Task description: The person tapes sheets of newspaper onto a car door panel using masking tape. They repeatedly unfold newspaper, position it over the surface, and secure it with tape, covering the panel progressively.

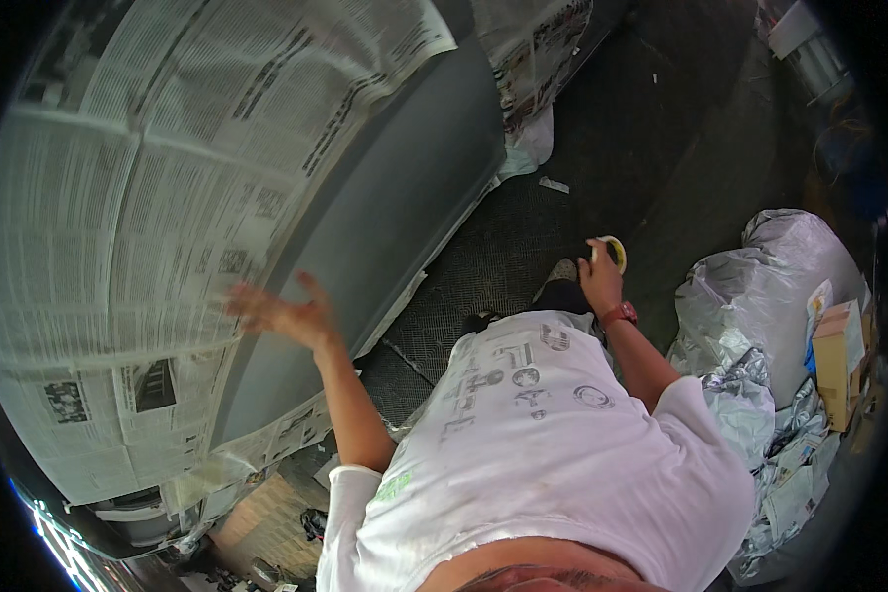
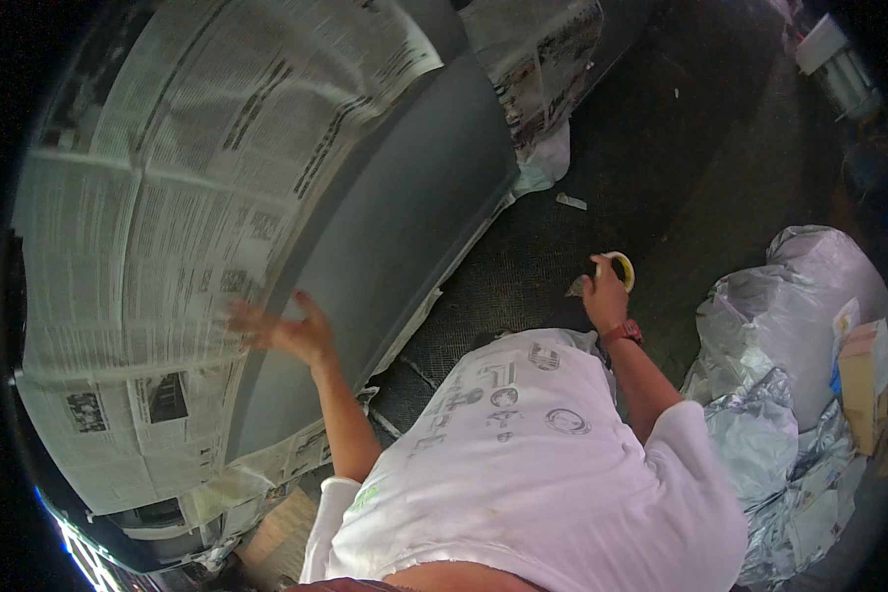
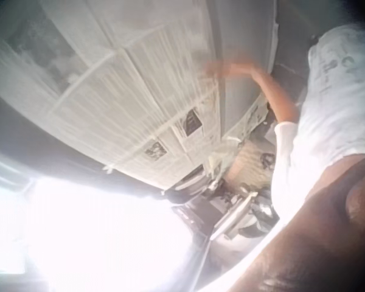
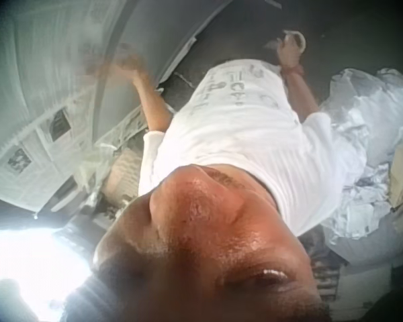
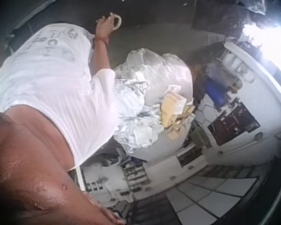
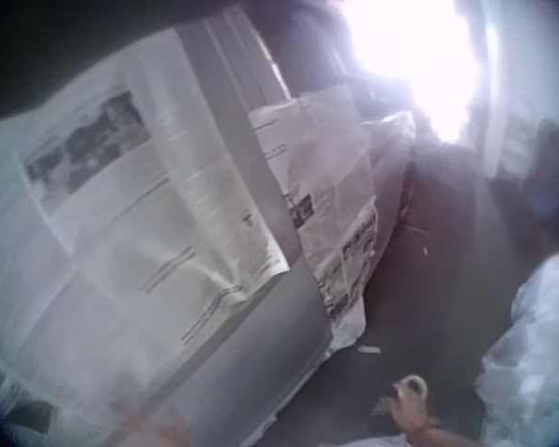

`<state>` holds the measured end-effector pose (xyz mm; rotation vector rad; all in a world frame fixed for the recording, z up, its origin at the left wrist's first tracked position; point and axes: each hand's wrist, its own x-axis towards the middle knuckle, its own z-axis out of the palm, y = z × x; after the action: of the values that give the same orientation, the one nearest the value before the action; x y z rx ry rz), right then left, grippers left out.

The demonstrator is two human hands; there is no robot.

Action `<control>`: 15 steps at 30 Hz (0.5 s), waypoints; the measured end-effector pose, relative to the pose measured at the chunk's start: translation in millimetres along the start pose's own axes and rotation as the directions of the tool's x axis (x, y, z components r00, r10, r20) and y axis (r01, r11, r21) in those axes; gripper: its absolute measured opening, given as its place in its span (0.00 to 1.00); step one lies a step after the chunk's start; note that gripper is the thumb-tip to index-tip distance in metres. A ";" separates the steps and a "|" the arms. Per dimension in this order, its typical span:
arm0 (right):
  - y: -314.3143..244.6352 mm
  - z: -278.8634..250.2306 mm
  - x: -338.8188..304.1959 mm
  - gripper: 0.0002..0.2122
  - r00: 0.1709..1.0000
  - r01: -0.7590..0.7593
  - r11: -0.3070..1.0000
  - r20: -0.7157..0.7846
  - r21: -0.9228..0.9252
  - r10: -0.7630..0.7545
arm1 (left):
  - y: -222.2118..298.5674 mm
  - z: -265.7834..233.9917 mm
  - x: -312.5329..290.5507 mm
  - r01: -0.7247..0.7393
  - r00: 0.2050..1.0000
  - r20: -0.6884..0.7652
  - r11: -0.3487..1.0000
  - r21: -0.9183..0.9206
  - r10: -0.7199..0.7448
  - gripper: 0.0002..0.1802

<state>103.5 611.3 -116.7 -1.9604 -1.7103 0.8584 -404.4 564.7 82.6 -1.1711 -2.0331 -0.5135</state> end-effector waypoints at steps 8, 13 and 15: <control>123.0 -38.9 25.3 0.22 0.973 -0.203 0.979 -0.115 0.003 0.202 | 251.8 29.0 117.5 -0.766 0.474 0.403 0.592 -0.250 0.783 0.47; 173.2 -59.9 40.0 0.20 0.949 -0.245 0.968 -0.191 0.052 0.250 | 304.3 56.3 192.3 -0.921 0.362 0.544 0.382 0.082 0.757 0.48; 184.1 -70.4 42.5 0.18 0.916 -0.388 0.919 -0.085 0.067 0.393 | 313.0 61.3 207.0 -0.944 0.320 0.539 0.310 0.114 0.779 0.48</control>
<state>289.1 628.1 -193.8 -2.3108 -1.2470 0.9077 -225.9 881.6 193.5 -1.9666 -1.2613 0.7760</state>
